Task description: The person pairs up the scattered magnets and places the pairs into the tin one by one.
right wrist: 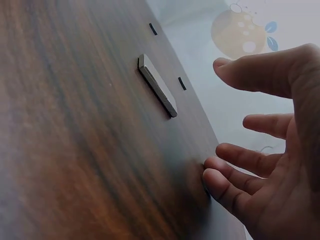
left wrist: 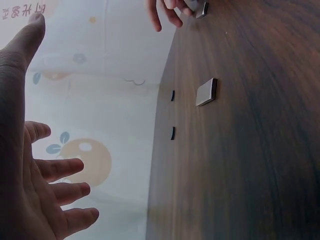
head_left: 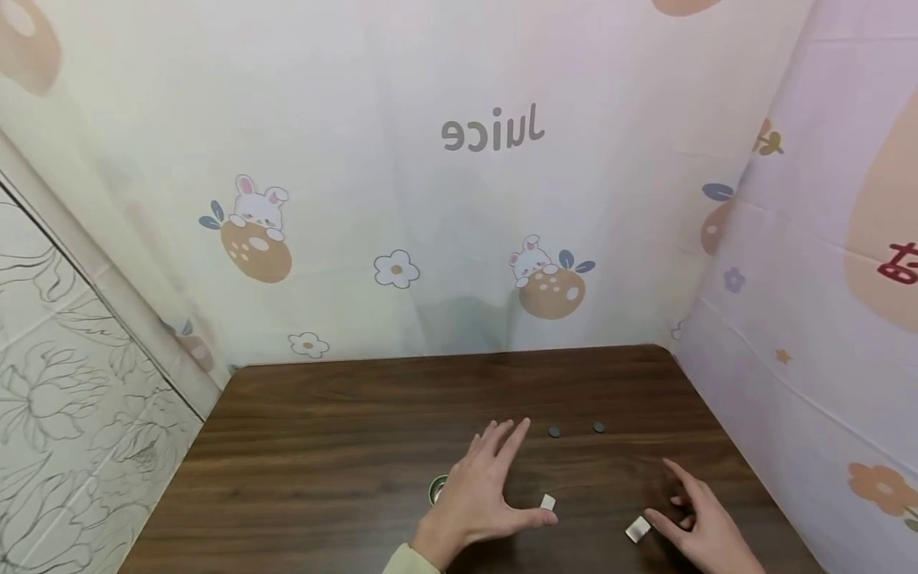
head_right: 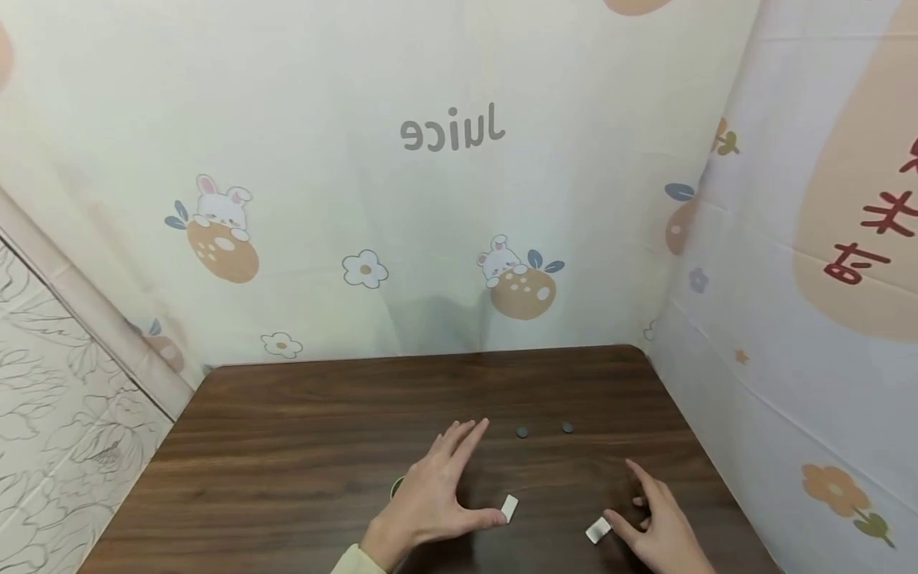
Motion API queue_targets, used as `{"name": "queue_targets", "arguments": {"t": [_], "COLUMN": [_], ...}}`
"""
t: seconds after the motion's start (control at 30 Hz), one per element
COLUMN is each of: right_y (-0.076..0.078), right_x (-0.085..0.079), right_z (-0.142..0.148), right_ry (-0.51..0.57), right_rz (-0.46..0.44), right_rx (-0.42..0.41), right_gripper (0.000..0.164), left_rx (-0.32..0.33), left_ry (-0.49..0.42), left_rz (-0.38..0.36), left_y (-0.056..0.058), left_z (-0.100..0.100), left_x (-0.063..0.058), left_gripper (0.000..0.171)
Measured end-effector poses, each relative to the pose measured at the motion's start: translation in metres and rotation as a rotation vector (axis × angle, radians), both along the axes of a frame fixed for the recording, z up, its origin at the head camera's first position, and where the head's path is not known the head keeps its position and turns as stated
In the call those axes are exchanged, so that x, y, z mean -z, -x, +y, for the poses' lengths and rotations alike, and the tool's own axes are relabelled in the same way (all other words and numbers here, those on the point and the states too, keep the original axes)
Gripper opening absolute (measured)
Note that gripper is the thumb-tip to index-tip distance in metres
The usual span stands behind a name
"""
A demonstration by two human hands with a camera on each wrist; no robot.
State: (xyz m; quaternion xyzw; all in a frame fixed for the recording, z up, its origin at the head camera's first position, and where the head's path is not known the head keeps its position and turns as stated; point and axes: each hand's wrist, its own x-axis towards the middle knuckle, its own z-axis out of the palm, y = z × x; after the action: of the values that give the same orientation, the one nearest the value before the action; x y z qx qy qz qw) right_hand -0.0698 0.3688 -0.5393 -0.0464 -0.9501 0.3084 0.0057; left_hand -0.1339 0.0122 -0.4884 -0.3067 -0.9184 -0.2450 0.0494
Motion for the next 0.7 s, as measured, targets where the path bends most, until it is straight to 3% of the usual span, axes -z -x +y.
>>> {"name": "queue_targets", "arguments": {"t": [0.3, 0.57, 0.7], "right_y": [-0.007, -0.016, -0.017], "right_x": [0.003, 0.017, 0.023], "right_z": [-0.007, -0.012, -0.012], "right_ry": [0.007, 0.038, 0.004], "right_rz": [-0.02, 0.09, 0.126], "right_rx": [0.032, 0.027, 0.0], "right_gripper": [0.086, 0.071, 0.068], "left_rx": [-0.012, -0.029, -0.036], "left_ry": [0.051, 0.024, 0.013], "left_rz": [0.029, -0.028, -0.034], "left_y": [0.0, -0.001, -0.002], "left_z": [0.017, 0.029, 0.033], "left_x": [0.009, 0.026, 0.034], "left_gripper": [0.112, 0.105, 0.102]}}
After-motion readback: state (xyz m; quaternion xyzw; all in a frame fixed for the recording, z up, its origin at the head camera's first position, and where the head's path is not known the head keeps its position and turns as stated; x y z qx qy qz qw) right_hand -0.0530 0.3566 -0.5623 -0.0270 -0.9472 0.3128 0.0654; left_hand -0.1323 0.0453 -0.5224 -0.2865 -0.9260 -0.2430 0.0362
